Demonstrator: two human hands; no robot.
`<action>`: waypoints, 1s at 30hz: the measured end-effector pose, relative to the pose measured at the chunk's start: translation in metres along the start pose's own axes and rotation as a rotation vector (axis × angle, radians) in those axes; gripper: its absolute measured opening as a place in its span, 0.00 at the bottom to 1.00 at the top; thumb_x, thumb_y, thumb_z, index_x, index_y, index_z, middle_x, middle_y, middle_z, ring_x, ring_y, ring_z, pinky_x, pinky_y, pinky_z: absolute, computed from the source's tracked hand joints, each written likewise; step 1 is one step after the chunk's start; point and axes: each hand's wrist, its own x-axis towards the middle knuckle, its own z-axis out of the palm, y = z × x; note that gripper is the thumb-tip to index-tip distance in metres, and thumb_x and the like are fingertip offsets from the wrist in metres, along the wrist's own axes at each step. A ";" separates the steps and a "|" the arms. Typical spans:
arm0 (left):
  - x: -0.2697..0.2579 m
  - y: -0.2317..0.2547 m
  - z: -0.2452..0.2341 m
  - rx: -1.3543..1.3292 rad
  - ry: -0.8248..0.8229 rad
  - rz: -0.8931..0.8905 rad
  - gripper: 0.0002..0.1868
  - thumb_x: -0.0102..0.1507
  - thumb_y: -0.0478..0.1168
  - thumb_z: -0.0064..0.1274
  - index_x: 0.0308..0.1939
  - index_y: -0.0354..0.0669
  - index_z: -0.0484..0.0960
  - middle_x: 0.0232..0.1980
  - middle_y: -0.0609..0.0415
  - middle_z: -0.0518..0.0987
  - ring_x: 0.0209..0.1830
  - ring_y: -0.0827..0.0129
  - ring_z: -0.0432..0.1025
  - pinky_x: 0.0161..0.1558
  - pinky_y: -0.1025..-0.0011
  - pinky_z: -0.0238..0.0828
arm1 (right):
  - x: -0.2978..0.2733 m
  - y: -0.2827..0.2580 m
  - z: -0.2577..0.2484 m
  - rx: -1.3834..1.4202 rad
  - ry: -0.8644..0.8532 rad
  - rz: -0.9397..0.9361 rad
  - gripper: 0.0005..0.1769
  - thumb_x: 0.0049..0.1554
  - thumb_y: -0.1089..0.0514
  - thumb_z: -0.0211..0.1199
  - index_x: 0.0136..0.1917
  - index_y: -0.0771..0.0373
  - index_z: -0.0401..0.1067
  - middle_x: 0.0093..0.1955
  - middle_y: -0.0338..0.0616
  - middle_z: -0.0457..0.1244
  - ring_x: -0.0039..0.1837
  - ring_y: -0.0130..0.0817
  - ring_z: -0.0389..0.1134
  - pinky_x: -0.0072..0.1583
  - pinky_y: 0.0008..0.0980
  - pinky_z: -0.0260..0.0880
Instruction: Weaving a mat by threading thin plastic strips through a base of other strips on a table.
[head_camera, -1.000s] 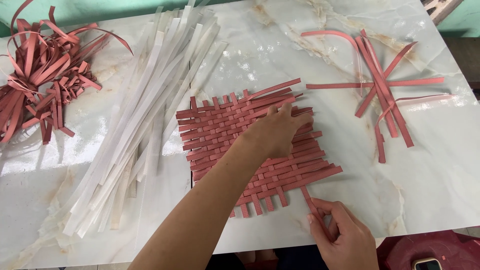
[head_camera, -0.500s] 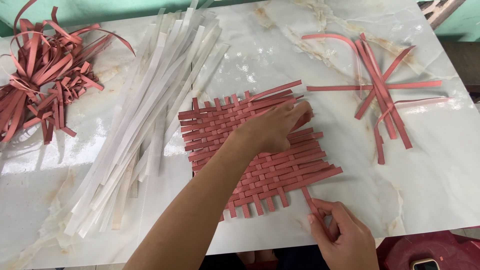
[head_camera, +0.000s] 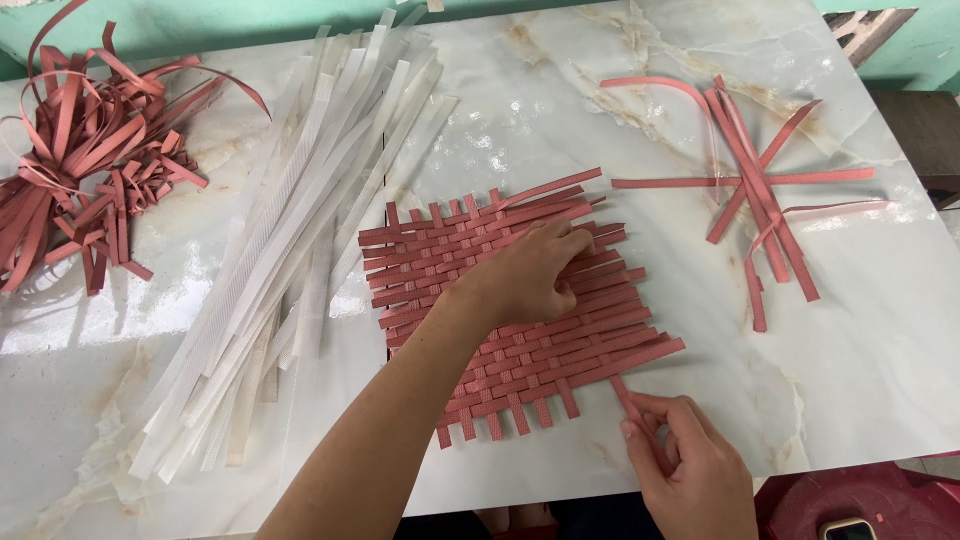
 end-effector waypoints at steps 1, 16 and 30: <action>0.002 -0.004 0.003 -0.001 0.033 0.047 0.16 0.55 0.35 0.43 0.48 0.45 0.68 0.50 0.55 0.66 0.51 0.62 0.63 0.38 0.62 0.67 | 0.001 -0.003 -0.001 -0.024 -0.017 0.027 0.11 0.52 0.48 0.60 0.48 0.45 0.77 0.32 0.22 0.63 0.27 0.25 0.54 0.35 0.27 0.64; 0.000 -0.006 0.005 -0.031 0.058 0.067 0.11 0.55 0.35 0.44 0.41 0.46 0.66 0.45 0.56 0.67 0.46 0.63 0.63 0.38 0.63 0.64 | -0.002 0.008 -0.008 0.048 -0.086 0.092 0.08 0.53 0.50 0.62 0.41 0.54 0.78 0.23 0.32 0.62 0.26 0.24 0.56 0.36 0.23 0.63; -0.001 -0.010 0.015 -0.011 0.178 0.117 0.16 0.54 0.36 0.47 0.47 0.47 0.69 0.47 0.55 0.69 0.48 0.60 0.65 0.39 0.61 0.67 | 0.002 -0.006 -0.016 0.023 -0.156 0.190 0.12 0.51 0.54 0.64 0.30 0.60 0.70 0.21 0.38 0.61 0.26 0.28 0.59 0.35 0.26 0.64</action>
